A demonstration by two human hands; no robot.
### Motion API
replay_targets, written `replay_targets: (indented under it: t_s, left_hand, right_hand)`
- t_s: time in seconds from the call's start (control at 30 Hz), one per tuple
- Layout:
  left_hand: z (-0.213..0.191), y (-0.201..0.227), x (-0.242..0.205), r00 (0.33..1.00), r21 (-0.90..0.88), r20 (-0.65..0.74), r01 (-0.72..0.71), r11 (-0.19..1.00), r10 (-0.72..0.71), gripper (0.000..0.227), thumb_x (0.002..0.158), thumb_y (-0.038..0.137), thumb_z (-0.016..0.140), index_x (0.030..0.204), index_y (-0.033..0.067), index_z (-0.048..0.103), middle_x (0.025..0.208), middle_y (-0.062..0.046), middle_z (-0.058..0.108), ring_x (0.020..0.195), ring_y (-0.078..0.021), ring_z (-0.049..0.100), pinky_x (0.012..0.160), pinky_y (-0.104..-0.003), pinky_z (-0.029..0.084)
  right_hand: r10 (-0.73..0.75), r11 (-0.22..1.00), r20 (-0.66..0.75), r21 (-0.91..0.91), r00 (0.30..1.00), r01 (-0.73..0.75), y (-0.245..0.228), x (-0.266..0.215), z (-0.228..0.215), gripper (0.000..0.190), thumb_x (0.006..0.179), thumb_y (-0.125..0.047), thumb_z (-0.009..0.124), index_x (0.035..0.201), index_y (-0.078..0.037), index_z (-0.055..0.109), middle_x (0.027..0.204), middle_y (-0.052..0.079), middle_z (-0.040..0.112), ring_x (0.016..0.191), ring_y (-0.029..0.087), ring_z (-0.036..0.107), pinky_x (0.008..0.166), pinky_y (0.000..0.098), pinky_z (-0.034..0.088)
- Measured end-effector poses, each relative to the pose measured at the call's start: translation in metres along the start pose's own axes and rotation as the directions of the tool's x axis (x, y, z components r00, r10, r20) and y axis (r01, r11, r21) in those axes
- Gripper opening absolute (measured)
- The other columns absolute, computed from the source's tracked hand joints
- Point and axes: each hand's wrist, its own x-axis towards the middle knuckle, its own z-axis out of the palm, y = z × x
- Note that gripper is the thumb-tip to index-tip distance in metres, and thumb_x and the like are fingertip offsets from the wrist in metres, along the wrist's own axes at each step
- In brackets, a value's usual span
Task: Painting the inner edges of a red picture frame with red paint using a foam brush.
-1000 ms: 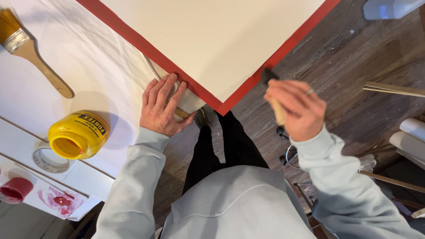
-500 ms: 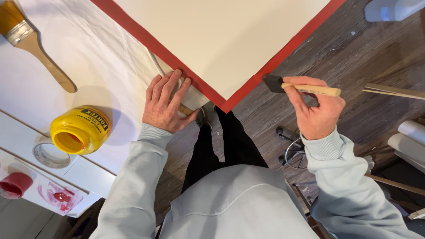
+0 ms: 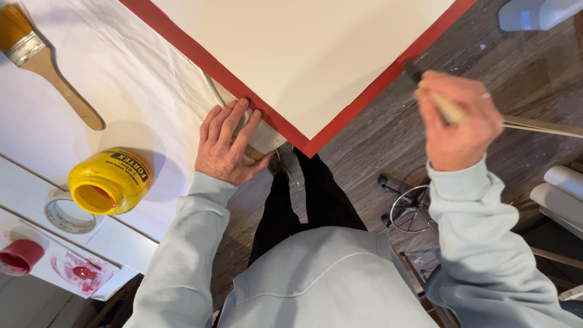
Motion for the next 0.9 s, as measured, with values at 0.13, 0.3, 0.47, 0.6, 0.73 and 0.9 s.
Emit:
replay_targets:
  t_s: [0.13,0.3,0.47,0.6,0.73,0.9]
  left_hand:
    - [-0.002,0.000,0.000,1.000,-0.001,0.000,-0.011,1.000,0.011,0.087,0.080,0.041,0.095,0.154,0.0102,0.060,0.162,-0.017,0.050,0.150,-0.0348,0.050,0.131,-0.055,0.036]
    - [0.000,0.002,-0.001,1.000,0.007,0.009,0.002,1.000,-0.002,0.086,0.081,0.039,0.095,0.154,0.0113,0.060,0.162,-0.016,0.049,0.151,-0.0341,0.050,0.131,-0.055,0.036]
    - [0.000,0.001,0.000,1.000,0.007,0.009,0.002,1.000,-0.002,0.087,0.080,0.039,0.096,0.155,0.0119,0.060,0.162,-0.016,0.050,0.151,-0.0341,0.050,0.130,-0.055,0.037]
    - [0.000,0.002,0.001,1.000,0.013,0.005,0.010,1.000,-0.010,0.088,0.078,0.040,0.097,0.153,0.0122,0.061,0.161,-0.016,0.051,0.150,-0.0336,0.051,0.131,-0.054,0.036]
    - [0.000,0.003,0.001,1.000,0.031,0.008,0.015,0.999,-0.015,0.085,0.080,0.039,0.096,0.153,0.0125,0.061,0.161,-0.016,0.051,0.150,-0.0334,0.051,0.130,-0.054,0.037]
    - [-0.001,0.003,0.001,1.000,0.026,0.022,0.019,0.999,-0.019,0.086,0.079,0.040,0.096,0.153,0.0116,0.062,0.161,-0.016,0.051,0.150,-0.0338,0.049,0.130,-0.054,0.036]
  right_hand:
    - [0.042,0.999,0.154,-0.016,0.987,-0.040,-0.031,-0.013,0.012,0.022,0.090,0.007,0.091,0.107,0.000,0.081,0.115,0.018,0.081,0.104,0.030,0.075,0.085,0.0405,0.065]
    - [0.000,0.990,0.240,0.138,0.971,-0.034,-0.067,-0.018,0.015,0.039,0.080,0.009,0.094,0.112,-0.001,0.075,0.114,0.012,0.081,0.104,0.027,0.077,0.090,0.0361,0.065]
    - [0.165,0.938,0.231,0.265,0.959,-0.225,-0.037,-0.016,0.016,0.027,0.090,0.011,0.087,0.113,0.004,0.075,0.113,0.016,0.081,0.072,0.015,0.071,0.064,0.0250,0.057]
    - [0.148,0.956,0.139,0.231,0.979,-0.178,-0.014,-0.006,0.010,0.024,0.098,0.011,0.086,0.112,0.007,0.067,0.114,0.020,0.080,0.090,0.027,0.078,0.079,0.0339,0.064]
    - [0.194,0.960,0.124,0.180,0.973,-0.214,-0.010,0.011,-0.001,0.016,0.101,0.019,0.085,0.113,0.017,0.073,0.114,0.022,0.080,0.083,0.025,0.071,0.080,0.0333,0.059]
    - [0.198,0.962,0.106,0.168,0.974,-0.214,-0.009,0.025,-0.013,0.014,0.105,0.024,0.083,0.114,0.021,0.072,0.116,0.025,0.078,0.089,0.029,0.072,0.086,0.0363,0.061]
